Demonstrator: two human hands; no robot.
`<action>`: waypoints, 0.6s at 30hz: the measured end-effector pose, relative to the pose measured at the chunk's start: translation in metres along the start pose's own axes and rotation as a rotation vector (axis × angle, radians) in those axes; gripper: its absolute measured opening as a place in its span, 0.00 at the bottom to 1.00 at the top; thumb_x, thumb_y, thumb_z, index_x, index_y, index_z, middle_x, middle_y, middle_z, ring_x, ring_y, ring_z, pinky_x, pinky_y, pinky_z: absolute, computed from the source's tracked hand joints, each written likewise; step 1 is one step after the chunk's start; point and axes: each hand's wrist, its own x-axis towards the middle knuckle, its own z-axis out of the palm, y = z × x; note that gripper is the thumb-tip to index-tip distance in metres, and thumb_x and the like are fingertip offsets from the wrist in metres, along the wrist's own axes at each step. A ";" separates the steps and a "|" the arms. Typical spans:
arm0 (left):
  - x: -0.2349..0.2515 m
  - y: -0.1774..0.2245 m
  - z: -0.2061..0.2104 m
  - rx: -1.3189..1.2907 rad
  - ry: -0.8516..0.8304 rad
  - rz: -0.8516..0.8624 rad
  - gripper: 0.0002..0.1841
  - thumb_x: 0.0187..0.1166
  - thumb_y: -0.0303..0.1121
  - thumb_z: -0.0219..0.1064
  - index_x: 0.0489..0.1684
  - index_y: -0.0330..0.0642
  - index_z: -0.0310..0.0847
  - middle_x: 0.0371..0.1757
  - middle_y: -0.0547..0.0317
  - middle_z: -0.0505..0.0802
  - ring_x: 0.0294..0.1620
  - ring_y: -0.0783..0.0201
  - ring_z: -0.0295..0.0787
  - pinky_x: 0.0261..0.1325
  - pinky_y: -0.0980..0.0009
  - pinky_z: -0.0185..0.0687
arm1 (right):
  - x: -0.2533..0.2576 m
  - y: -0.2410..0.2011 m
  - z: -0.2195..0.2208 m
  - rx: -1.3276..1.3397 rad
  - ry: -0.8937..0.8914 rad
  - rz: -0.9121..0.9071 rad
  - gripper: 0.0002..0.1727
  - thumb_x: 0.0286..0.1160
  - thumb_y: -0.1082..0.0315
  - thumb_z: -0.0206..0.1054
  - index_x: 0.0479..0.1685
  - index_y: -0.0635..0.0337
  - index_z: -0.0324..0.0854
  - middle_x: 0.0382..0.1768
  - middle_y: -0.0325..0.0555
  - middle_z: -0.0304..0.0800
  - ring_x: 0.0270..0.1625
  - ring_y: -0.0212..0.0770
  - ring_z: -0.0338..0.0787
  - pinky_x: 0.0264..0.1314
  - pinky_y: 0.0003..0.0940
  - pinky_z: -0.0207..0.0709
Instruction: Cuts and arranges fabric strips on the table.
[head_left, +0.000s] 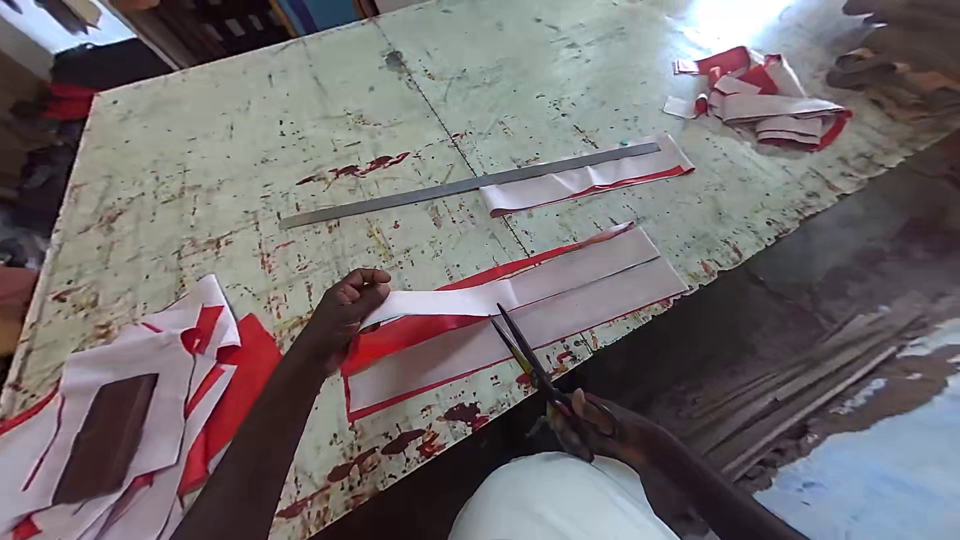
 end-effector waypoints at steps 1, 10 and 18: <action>-0.001 0.000 0.001 -0.051 0.007 -0.020 0.11 0.89 0.30 0.59 0.63 0.46 0.78 0.35 0.56 0.89 0.22 0.72 0.79 0.20 0.79 0.73 | 0.004 0.001 0.001 0.015 -0.011 -0.003 0.39 0.69 0.21 0.59 0.48 0.51 0.79 0.32 0.37 0.82 0.31 0.34 0.84 0.35 0.29 0.83; 0.004 0.014 0.020 -0.302 0.088 -0.040 0.10 0.91 0.31 0.55 0.63 0.49 0.77 0.32 0.61 0.85 0.16 0.76 0.68 0.16 0.83 0.65 | 0.006 0.007 0.004 0.005 -0.076 -0.023 0.39 0.70 0.22 0.58 0.50 0.51 0.80 0.31 0.37 0.82 0.30 0.32 0.83 0.33 0.25 0.80; -0.012 0.019 0.021 -0.198 0.058 -0.029 0.11 0.89 0.29 0.58 0.63 0.47 0.79 0.33 0.57 0.88 0.16 0.75 0.72 0.16 0.82 0.66 | 0.023 -0.008 0.007 0.075 0.126 -0.078 0.40 0.64 0.20 0.63 0.47 0.51 0.80 0.29 0.37 0.83 0.29 0.36 0.86 0.37 0.34 0.86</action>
